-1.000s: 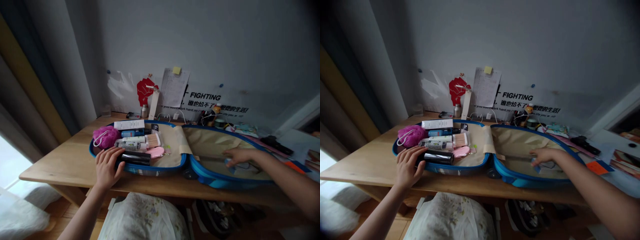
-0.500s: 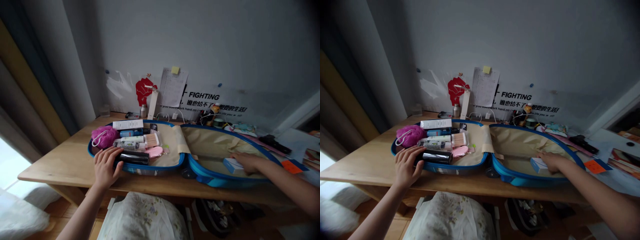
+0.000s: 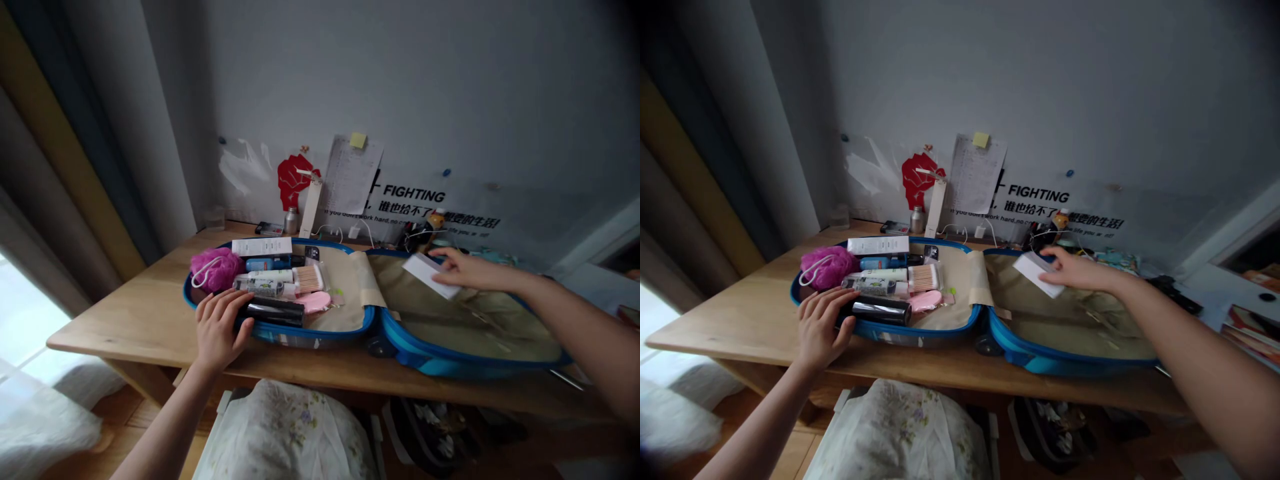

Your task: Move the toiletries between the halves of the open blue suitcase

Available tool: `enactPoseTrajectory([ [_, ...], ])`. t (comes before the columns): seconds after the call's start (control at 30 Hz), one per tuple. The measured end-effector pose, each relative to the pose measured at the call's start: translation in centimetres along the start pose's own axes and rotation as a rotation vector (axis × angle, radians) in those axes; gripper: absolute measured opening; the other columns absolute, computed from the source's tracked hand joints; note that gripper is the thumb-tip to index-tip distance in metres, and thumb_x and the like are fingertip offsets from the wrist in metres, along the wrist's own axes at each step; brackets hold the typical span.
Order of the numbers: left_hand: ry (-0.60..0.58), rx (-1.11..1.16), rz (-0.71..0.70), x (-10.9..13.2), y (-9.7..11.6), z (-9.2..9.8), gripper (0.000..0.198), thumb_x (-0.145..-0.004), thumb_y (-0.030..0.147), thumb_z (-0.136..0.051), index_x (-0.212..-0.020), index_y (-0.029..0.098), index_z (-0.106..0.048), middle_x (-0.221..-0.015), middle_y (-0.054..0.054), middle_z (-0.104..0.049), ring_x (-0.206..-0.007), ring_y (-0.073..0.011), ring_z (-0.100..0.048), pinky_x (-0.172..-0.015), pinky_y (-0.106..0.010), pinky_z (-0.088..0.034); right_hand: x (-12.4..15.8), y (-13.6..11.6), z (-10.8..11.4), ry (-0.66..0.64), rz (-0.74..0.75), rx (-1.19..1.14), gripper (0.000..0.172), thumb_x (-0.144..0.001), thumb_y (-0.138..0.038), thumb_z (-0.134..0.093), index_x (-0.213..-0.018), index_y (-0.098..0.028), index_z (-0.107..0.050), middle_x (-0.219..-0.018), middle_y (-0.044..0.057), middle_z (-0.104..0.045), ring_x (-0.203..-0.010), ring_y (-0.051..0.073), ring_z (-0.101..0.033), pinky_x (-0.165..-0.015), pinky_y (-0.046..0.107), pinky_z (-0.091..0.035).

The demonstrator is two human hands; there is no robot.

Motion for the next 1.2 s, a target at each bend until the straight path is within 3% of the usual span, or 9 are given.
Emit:
enactPoseTrajectory([
  [0.07, 0.007, 0.001, -0.011, 0.0, 0.0, 0.1, 0.035, -0.098, 0.041, -0.044, -0.12, 0.024, -0.066, -0.115, -0.009, -0.073, -0.112, -0.0273, -0.064, -0.103, -0.043, -0.037, -1.0, -4.8, -0.1, -0.079, 0.039, -0.202, 0.085, -0.08, -0.058, -0.057, -0.152, -0.019, -0.032, -0.106, 0.014, -0.071, -0.081, 0.025, -0.07, -0.067, 0.035, -0.059],
  [0.13, 0.01, 0.006, -0.021, 0.0, 0.1, 0.1, 0.035, -0.098, 0.04, -0.046, -0.121, 0.024, -0.065, -0.115, -0.009, -0.073, -0.112, -0.0273, -0.064, -0.103, -0.043, -0.037, -1.8, -10.2, -0.8, -0.116, 0.075, -0.26, 0.086, -0.081, -0.061, -0.056, -0.153, -0.022, -0.03, -0.111, 0.014, -0.07, -0.08, 0.023, -0.069, -0.066, 0.035, -0.06],
  [0.27, 0.012, 0.003, -0.035, 0.0, 0.2, 0.1, 0.035, -0.097, 0.038, -0.047, -0.123, 0.024, -0.064, -0.115, -0.009, -0.073, -0.112, -0.0275, -0.064, -0.104, -0.043, -0.036, -2.5, -19.8, -4.0, -0.181, 0.102, -0.091, 0.082, -0.086, -0.062, -0.048, -0.154, -0.02, -0.029, -0.133, 0.019, -0.063, -0.087, 0.026, -0.071, -0.072, 0.041, -0.06],
  [0.33, 0.011, -0.006, -0.038, 0.0, 0.2, 0.1, 0.034, -0.098, 0.039, -0.046, -0.122, 0.023, -0.064, -0.115, -0.009, -0.073, -0.112, -0.0274, -0.064, -0.104, -0.043, -0.036, -2.5, -23.4, -5.6, -0.181, 0.144, 0.033, 0.079, -0.087, -0.06, -0.046, -0.152, -0.018, -0.034, -0.137, 0.021, -0.06, -0.105, 0.034, -0.069, -0.085, 0.047, -0.058],
  [0.43, 0.005, -0.009, -0.025, -0.1, 0.2, 0.1, 0.034, -0.098, 0.039, -0.044, -0.121, 0.023, -0.064, -0.116, -0.009, -0.073, -0.112, -0.027, -0.064, -0.104, -0.043, -0.036, -2.2, -26.8, -7.3, -0.151, 0.175, 0.096, 0.074, -0.088, -0.055, -0.045, -0.15, -0.016, -0.036, -0.142, 0.023, -0.056, -0.128, 0.04, -0.057, -0.1, 0.055, -0.05],
  [0.67, 0.026, -0.01, -0.059, -0.3, 0.6, 0.4, 0.034, -0.099, 0.039, -0.045, -0.12, 0.021, -0.065, -0.114, -0.01, -0.074, -0.111, -0.0271, -0.064, -0.103, -0.042, -0.036, -1.7, -29.4, -9.8, -0.118, 0.194, 0.14, 0.072, -0.094, -0.054, -0.04, -0.152, -0.011, -0.034, -0.153, 0.029, -0.038, -0.132, 0.039, -0.053, -0.101, 0.051, -0.048],
  [0.77, 0.029, -0.011, -0.059, -0.3, 0.6, 0.5, 0.035, -0.1, 0.038, -0.044, -0.121, 0.021, -0.064, -0.115, -0.009, -0.074, -0.112, -0.0269, -0.064, -0.104, -0.042, -0.036, -1.6, -29.5, -10.4, -0.128, 0.201, 0.143, 0.073, -0.097, -0.057, -0.034, -0.155, -0.011, -0.031, -0.157, 0.028, -0.033, -0.132, 0.037, -0.054, -0.103, 0.049, -0.047],
  [1.0, 0.033, -0.012, -0.044, -0.2, 0.4, 0.3, 0.037, -0.099, 0.039, -0.044, -0.123, 0.021, -0.065, -0.12, -0.009, -0.073, -0.116, -0.027, -0.064, -0.108, -0.042, -0.036, -1.4, -29.1, -11.8, -0.121, 0.21, 0.141, 0.068, -0.102, -0.045, -0.024, -0.161, -0.012, -0.019, -0.166, 0.026, -0.017, -0.141, 0.035, -0.048, -0.109, 0.046, -0.042],
  [1.2, -0.012, -0.032, -0.037, 0.0, 0.0, -0.2, 0.043, -0.098, 0.04, -0.045, -0.134, 0.023, -0.061, -0.133, -0.009, -0.068, -0.126, -0.0267, -0.06, -0.115, -0.041, -0.03, -1.5, -28.3, -10.0, -0.114, 0.21, 0.112, 0.076, -0.1, -0.061, -0.022, -0.161, -0.016, -0.022, -0.166, 0.024, -0.023, -0.14, 0.037, -0.049, -0.106, 0.05, -0.044],
])
Point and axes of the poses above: each hand's wrist, its own x-axis away from the middle knuckle, its own z-axis out of the back of the hand, y = z × x, the point moved 7 cm from there along -x, towards the middle knuckle
